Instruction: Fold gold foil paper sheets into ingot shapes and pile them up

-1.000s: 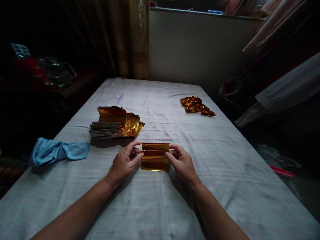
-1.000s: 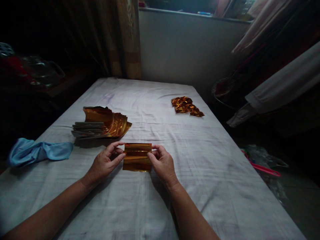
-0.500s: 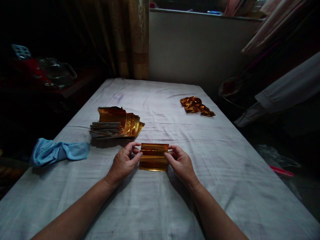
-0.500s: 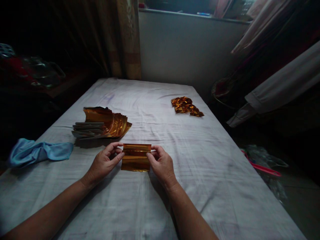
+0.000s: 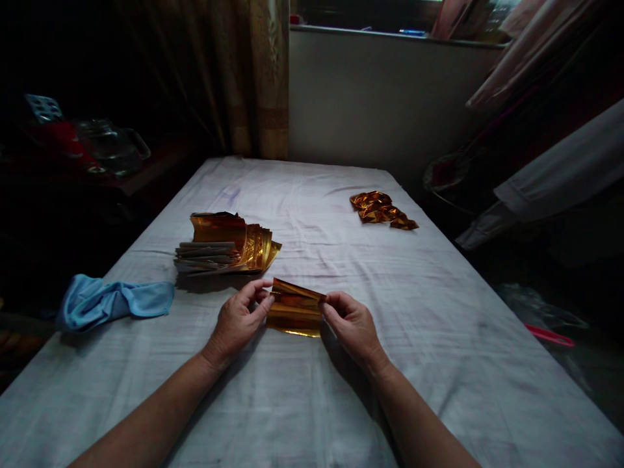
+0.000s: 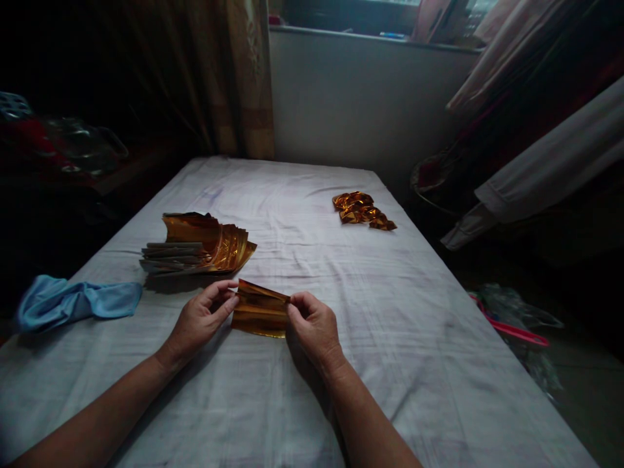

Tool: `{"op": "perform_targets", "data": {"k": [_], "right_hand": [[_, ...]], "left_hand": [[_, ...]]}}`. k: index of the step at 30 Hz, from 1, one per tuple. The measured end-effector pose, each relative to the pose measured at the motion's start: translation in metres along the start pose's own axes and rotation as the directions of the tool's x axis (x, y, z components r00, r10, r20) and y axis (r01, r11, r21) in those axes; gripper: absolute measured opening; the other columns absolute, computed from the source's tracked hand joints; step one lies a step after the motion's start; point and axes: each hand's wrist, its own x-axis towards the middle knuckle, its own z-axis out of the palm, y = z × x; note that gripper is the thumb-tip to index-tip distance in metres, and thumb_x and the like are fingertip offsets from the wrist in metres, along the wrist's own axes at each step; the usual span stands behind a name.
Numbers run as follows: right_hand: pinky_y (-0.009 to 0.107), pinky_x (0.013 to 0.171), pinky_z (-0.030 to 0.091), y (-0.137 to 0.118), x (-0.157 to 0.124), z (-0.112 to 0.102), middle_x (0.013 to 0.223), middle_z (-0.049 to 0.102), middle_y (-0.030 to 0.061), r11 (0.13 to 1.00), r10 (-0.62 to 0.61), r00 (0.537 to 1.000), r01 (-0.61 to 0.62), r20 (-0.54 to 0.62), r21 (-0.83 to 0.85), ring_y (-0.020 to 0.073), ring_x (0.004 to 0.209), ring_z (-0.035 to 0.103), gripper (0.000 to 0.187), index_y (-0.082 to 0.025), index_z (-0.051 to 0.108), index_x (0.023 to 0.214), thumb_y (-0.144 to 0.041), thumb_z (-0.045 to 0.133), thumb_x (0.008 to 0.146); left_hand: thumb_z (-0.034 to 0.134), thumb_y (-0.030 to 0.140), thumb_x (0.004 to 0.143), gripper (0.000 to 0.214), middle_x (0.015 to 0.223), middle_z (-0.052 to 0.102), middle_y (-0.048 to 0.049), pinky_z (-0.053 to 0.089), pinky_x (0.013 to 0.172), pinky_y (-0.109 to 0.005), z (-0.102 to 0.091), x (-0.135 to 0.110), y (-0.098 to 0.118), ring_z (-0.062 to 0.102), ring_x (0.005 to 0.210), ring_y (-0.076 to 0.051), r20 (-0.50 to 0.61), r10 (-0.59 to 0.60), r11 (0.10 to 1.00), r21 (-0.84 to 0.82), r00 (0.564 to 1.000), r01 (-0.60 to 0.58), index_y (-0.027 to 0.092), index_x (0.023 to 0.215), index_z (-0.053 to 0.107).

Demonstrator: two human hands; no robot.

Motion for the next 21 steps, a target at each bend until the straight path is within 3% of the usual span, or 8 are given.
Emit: {"op": "perform_targets", "data": {"k": [7,14,21], "right_hand": [[0.027,0.062,0.047,-0.002,-0.003,0.002,0.070,0.066,0.0003,1.000,-0.010,1.000,0.010,0.030,0.003,0.0164,0.064,0.061,0.020,-0.020,0.066,0.080,-0.039,0.063,0.076],[0.026,0.060,0.047,0.001,-0.006,0.006,0.067,0.063,-0.0018,0.999,-0.032,0.996,0.031,0.087,0.017,0.0151,0.060,0.059,0.021,-0.021,0.065,0.092,-0.038,0.065,0.078],[0.026,0.060,0.048,-0.003,-0.007,0.001,0.072,0.067,0.0005,0.998,-0.051,0.995,0.047,0.089,0.048,0.0152,0.062,0.059,0.025,-0.021,0.065,0.089,-0.044,0.065,0.080]], "left_hand": [[0.063,0.046,0.081,0.036,0.100,0.077,-0.0079,0.057,0.084,-0.033,-0.002,0.004,0.003,0.072,0.091,-0.023,-0.014,-0.012,0.997,-0.077,1.000,0.011,0.017,0.101,0.071],[0.060,0.048,0.081,0.030,0.079,0.072,-0.0022,0.053,0.067,-0.026,-0.001,0.010,0.007,0.068,0.073,-0.018,-0.032,0.004,0.998,-0.060,0.999,-0.005,0.019,0.087,0.066],[0.052,0.045,0.085,0.027,0.073,0.066,-0.0005,0.050,0.061,-0.024,-0.001,0.027,0.008,0.063,0.066,-0.015,0.103,0.021,1.000,-0.007,0.994,-0.020,0.019,0.087,0.059]]}}
